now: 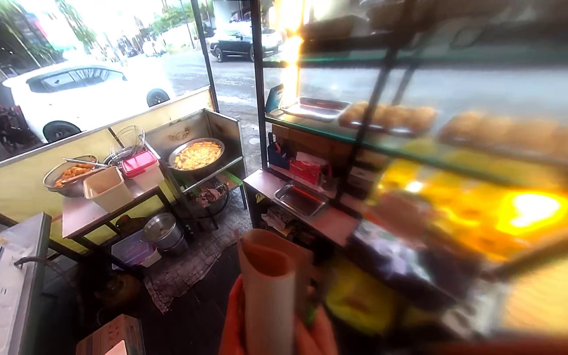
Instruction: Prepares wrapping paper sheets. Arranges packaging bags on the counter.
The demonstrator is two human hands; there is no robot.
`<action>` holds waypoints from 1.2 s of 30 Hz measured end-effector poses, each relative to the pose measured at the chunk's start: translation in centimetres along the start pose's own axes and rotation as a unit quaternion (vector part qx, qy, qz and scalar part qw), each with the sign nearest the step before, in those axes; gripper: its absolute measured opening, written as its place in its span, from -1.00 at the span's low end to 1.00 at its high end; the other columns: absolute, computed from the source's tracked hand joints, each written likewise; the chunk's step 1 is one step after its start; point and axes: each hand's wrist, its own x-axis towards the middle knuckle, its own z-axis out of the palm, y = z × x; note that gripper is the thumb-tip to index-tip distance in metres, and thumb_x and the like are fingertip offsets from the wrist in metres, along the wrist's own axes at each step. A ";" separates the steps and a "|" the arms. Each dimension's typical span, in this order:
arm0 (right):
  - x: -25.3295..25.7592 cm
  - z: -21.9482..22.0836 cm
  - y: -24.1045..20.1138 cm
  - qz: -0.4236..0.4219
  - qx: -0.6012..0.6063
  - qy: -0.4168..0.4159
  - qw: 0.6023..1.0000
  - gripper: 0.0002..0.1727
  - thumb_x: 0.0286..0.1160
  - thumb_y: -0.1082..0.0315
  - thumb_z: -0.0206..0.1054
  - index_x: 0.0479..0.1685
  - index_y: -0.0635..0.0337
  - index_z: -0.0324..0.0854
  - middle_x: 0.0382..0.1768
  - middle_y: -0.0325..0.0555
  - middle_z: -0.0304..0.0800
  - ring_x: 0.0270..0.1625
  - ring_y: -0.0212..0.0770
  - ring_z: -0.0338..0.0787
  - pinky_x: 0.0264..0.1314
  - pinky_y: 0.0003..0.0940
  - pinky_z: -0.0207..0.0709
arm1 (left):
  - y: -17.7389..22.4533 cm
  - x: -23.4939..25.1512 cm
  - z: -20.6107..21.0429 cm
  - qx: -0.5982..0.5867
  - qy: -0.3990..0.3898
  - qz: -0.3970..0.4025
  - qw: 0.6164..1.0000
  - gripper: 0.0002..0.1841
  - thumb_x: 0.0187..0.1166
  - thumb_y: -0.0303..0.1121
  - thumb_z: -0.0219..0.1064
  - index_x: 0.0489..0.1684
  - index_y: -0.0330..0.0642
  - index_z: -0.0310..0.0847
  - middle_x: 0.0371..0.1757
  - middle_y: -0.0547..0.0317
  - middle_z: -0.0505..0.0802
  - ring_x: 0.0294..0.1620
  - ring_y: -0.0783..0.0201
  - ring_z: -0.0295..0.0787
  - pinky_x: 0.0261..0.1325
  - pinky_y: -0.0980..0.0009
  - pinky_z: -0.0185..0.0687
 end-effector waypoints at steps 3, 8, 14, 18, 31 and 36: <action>0.3 0.8 1.5 -0.009 -0.006 -0.001 1.000 -0.60 0.80 0.34 0.15 0.54 0.21 0.38 0.29 -0.26 0.76 0.31 -0.44 0.75 0.46 -0.38 0.66 | -1.3 0.2 -1.2 0.022 0.023 -0.004 0.999 0.41 0.02 0.23 0.74 0.85 -0.31 -0.17 0.67 0.00 0.48 0.57 0.28 0.54 0.61 0.27 0.55; 0.8 3.0 1.6 -0.051 -0.036 -0.025 0.998 -0.23 0.74 -0.28 0.07 0.49 0.29 0.42 0.36 -0.16 0.69 0.44 -0.46 0.64 0.59 -0.38 0.49 | -1.5 0.1 -3.9 0.099 0.017 0.023 0.995 0.42 -0.05 0.29 0.75 0.84 -0.22 -0.14 0.67 0.08 0.49 0.60 0.37 0.52 0.66 0.29 0.50; 1.5 4.3 3.7 -0.100 -0.121 -0.018 0.987 -0.05 0.27 -0.15 0.63 0.67 0.00 0.31 0.44 -0.09 0.67 0.44 -0.22 0.71 0.55 -0.14 0.61 | -0.5 1.6 -5.0 0.166 0.063 0.044 0.983 0.41 -0.06 0.26 0.76 0.76 -0.38 -0.12 0.56 -0.01 0.54 0.57 0.54 0.46 0.69 0.42 0.38; 2.5 4.7 3.8 -0.096 -0.098 0.003 0.990 -0.28 0.54 -0.09 0.46 0.64 -0.07 0.36 0.34 -0.30 0.75 0.33 -0.39 0.77 0.46 -0.29 0.68 | -0.6 1.8 -6.8 0.108 0.005 0.024 0.994 0.30 0.18 0.22 0.66 0.83 -0.27 -0.19 0.69 -0.05 0.40 0.67 0.32 0.38 0.70 0.27 0.40; 3.6 1.8 5.3 -0.036 -0.166 -0.013 0.985 -0.25 0.63 -0.16 0.36 0.58 0.25 0.44 0.25 -0.17 0.81 0.23 -0.41 0.82 0.34 -0.37 0.75 | -1.4 4.6 -9.5 -0.081 -0.043 -0.159 0.983 -0.50 0.59 -0.33 0.46 0.42 -0.26 0.39 0.08 0.22 0.91 0.07 0.32 0.90 0.23 0.26 0.84; 3.8 1.1 2.6 0.011 -0.131 -0.034 0.991 -0.24 0.62 0.07 0.45 0.65 0.35 0.30 0.28 -0.11 0.80 0.25 -0.36 0.82 0.38 -0.33 0.76 | -0.1 4.7 -7.9 -0.081 -0.051 -0.123 0.988 -0.29 0.40 -0.48 0.57 0.55 -0.28 0.28 0.26 0.20 0.85 0.23 0.31 0.84 0.36 0.24 0.78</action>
